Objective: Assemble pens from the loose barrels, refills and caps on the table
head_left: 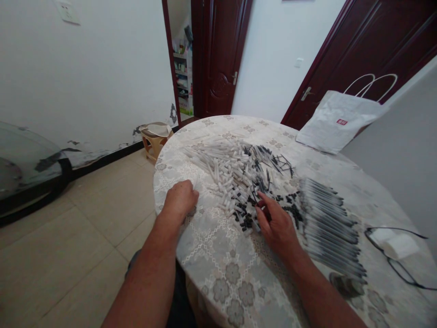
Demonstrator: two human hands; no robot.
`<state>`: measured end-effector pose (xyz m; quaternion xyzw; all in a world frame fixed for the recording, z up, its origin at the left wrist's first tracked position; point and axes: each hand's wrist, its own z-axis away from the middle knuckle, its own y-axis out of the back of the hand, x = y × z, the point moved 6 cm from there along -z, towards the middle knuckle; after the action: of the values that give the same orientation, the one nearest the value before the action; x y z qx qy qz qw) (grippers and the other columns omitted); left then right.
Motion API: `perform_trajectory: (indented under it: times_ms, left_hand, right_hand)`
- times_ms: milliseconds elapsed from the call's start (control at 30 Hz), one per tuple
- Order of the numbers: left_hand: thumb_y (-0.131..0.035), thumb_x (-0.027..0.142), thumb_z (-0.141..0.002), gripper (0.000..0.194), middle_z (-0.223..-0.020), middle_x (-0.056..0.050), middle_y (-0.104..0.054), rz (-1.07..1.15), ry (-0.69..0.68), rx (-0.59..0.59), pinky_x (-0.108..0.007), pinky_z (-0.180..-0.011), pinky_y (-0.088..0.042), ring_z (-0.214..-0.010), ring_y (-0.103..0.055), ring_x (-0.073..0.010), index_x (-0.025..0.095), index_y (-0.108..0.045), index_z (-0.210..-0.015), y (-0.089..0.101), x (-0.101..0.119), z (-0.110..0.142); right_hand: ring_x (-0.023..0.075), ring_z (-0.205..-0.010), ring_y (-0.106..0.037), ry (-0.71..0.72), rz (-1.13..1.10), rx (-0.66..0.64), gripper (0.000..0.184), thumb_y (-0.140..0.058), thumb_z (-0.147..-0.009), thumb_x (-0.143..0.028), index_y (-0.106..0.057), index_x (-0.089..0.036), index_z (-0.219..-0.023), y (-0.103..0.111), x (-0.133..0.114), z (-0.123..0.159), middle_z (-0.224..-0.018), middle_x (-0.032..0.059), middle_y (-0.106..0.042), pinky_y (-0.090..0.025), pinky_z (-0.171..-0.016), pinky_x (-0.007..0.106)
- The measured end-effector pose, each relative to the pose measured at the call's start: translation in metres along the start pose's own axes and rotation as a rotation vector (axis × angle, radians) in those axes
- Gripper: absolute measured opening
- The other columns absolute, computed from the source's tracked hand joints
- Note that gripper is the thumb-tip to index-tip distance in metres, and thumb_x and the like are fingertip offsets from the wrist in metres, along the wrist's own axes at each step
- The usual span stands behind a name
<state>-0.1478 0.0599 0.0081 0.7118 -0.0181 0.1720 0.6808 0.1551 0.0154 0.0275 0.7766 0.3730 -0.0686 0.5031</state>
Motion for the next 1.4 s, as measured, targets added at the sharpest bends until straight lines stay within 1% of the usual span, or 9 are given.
perform_trajectory:
  times_ms: [100, 200, 300, 367, 467, 800, 1133, 1300, 1400]
  left_hand:
    - [-0.053, 0.023, -0.082, 0.011, -0.082, -0.014, -0.073, 0.277, -0.004, -0.015, -0.043, -0.076, -0.053, -0.084, -0.072, -0.0309, 0.019, -0.061, -0.075, 0.005, -0.003, 0.002]
    - [-0.055, 0.027, -0.084, 0.01, -0.082, -0.009, -0.073, 0.864, -0.002, -0.124, -0.037, -0.071, -0.057, -0.079, -0.073, -0.0243, 0.019, -0.061, -0.086, 0.005, 0.011, 0.009]
    - [-0.063, 0.032, -0.085, 0.018, -0.099, -0.009, -0.073, 1.446, -0.053, -0.265, -0.034, -0.075, -0.06, -0.09, -0.074, -0.0224, 0.017, -0.06, -0.095, 0.004, 0.041, 0.021]
    - [-0.071, 0.03, -0.082, 0.023, -0.1, -0.008, -0.072, 1.672, -0.072, -0.34, -0.034, -0.077, -0.06, -0.09, -0.074, -0.0219, 0.016, -0.06, -0.097, 0.001, 0.06, 0.029]
    - [-0.077, 0.026, -0.079, 0.028, -0.097, -0.008, -0.073, 1.841, -0.067, -0.38, -0.034, -0.078, -0.061, -0.088, -0.075, -0.0222, 0.015, -0.061, -0.099, -0.007, 0.077, 0.036]
    - [-0.081, 0.024, -0.079, 0.028, -0.095, -0.009, -0.076, 1.868, -0.035, -0.356, -0.031, -0.076, -0.061, -0.086, -0.075, -0.0215, 0.014, -0.064, -0.099, -0.017, 0.085, 0.036]
    - [-0.081, 0.026, -0.079, 0.03, -0.102, -0.013, -0.075, 1.792, -0.092, -0.492, -0.034, -0.074, -0.062, -0.087, -0.075, -0.0235, 0.013, -0.064, -0.1, -0.026, 0.099, 0.041]
    - [-0.082, 0.029, -0.077, 0.028, -0.092, -0.011, -0.075, 1.712, -0.12, -0.565, -0.033, -0.075, -0.061, -0.083, -0.074, -0.0219, 0.012, -0.068, -0.095, -0.03, 0.105, 0.048]
    - [-0.083, 0.03, -0.076, 0.028, -0.085, -0.01, -0.075, 1.635, -0.16, -0.665, -0.031, -0.074, -0.059, -0.08, -0.074, -0.0202, 0.012, -0.071, -0.094, -0.034, 0.113, 0.057]
  right_hand:
    - [0.0212, -0.088, -0.066, 0.016, 0.015, -0.004, 0.028, -0.048, -0.101, -0.029, -0.061, -0.018, -0.124, 0.001, -0.002, -0.002, -0.101, 0.0101, -0.069, -0.053, -0.083, 0.034]
    - [0.0202, -0.084, -0.066, 0.011, 0.014, -0.015, 0.019, -0.048, -0.101, -0.029, -0.064, -0.02, -0.104, 0.001, -0.005, -0.003, -0.091, 0.0077, -0.069, -0.052, -0.081, 0.032]
    - [0.019, -0.08, -0.065, -0.006, 0.0, -0.009, 0.016, -0.049, -0.101, -0.03, -0.062, -0.022, -0.097, 0.001, -0.009, -0.002, -0.087, 0.0056, -0.068, -0.05, -0.078, 0.03]
    - [0.0182, -0.079, -0.064, 0.005, -0.015, 0.008, 0.016, -0.049, -0.101, -0.03, -0.062, -0.022, -0.096, 0.002, -0.013, -0.001, -0.086, 0.0046, -0.067, -0.05, -0.077, 0.029]
    - [0.0167, -0.077, -0.062, 0.037, -0.041, 0.062, 0.014, -0.05, -0.101, -0.028, -0.061, -0.021, -0.096, 0.005, -0.018, 0.0, -0.084, 0.0031, -0.065, -0.048, -0.075, 0.027]
    - [0.0155, -0.074, -0.06, 0.06, -0.072, 0.127, 0.009, -0.053, -0.1, -0.025, -0.061, -0.022, -0.098, 0.014, -0.018, 0.001, -0.083, 0.0019, -0.063, -0.047, -0.071, 0.026]
    - [0.0154, -0.074, -0.059, 0.067, -0.091, 0.099, 0.009, -0.053, -0.099, -0.023, -0.061, -0.021, -0.096, 0.01, -0.021, 0.0, -0.082, 0.0016, -0.062, -0.045, -0.07, 0.026]
    - [0.0162, -0.077, -0.059, 0.073, -0.148, 0.07, 0.009, -0.053, -0.099, -0.023, -0.062, -0.021, -0.097, 0.005, -0.024, 0.001, -0.086, 0.0024, -0.063, -0.046, -0.073, 0.028]
    - [0.0172, -0.08, -0.061, -0.023, -0.217, 0.07, 0.015, -0.049, -0.101, -0.027, -0.063, -0.022, -0.104, -0.001, -0.02, 0.005, -0.09, 0.003, -0.065, -0.047, -0.076, 0.03]
